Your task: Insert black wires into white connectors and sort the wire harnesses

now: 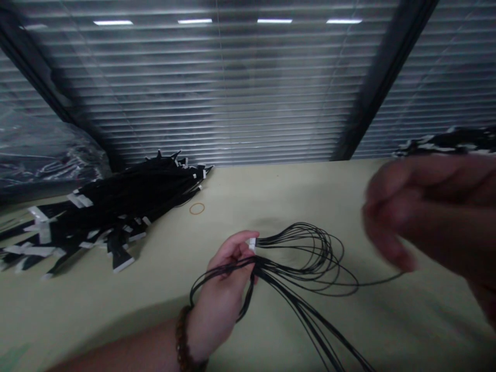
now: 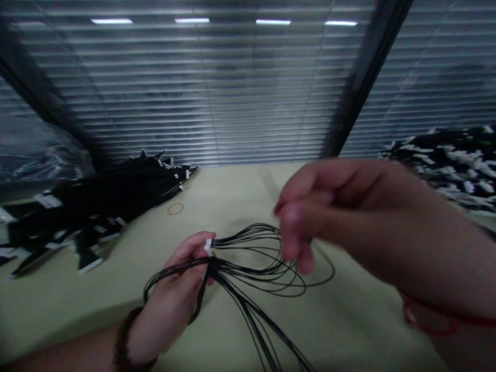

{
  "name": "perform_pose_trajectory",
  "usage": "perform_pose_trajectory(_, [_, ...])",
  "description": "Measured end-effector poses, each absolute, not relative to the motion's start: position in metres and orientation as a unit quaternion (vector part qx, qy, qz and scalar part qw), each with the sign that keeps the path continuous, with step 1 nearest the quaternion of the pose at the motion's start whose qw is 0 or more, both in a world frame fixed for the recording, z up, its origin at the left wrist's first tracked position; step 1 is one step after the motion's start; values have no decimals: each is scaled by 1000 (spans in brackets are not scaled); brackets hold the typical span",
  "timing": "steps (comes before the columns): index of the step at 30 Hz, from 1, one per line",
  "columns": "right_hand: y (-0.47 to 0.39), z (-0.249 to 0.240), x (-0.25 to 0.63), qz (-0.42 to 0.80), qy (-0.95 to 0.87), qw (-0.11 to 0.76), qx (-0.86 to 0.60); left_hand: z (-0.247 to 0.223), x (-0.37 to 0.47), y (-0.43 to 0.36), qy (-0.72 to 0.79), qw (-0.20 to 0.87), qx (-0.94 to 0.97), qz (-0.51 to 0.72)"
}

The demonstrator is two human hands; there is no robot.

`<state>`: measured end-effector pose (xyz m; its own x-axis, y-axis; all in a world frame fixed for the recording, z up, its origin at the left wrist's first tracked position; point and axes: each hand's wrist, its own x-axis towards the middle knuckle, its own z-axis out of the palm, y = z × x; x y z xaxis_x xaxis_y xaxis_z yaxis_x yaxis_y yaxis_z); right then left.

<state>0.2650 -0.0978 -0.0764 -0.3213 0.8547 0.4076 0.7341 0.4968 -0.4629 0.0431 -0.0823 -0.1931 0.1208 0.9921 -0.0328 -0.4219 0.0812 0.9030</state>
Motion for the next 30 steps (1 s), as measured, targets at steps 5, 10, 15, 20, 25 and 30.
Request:
perform_pose_trajectory(5, [-108, -110, 217, 115, -832, 192, -507, -191, 42, -85, 353, 654, 382, 550])
perform_pose_trajectory(10, [-109, -128, 208, 40, -843, 198, -498, -188, 42, -88, 328, 663, 386, 551])
perform_pose_trajectory(15, [-107, -129, 211, 2, -848, 223, -481, -190, 42, -87, 305, 660, 406, 554])
perform_pose_trajectory(20, [-107, -130, 210, -18, -851, 226, -474, -192, 42, -86, 298, 661, 413, 551])
perform_pose_trajectory(25, [-110, -131, 207, -37, -865, 222, -449, -194, 40, -86, 311, 641, 438, 549])
perform_pose_trajectory(30, [-113, -127, 208, -51, -865, 233, -441, -199, 39, -86, 311, 611, 485, 543])
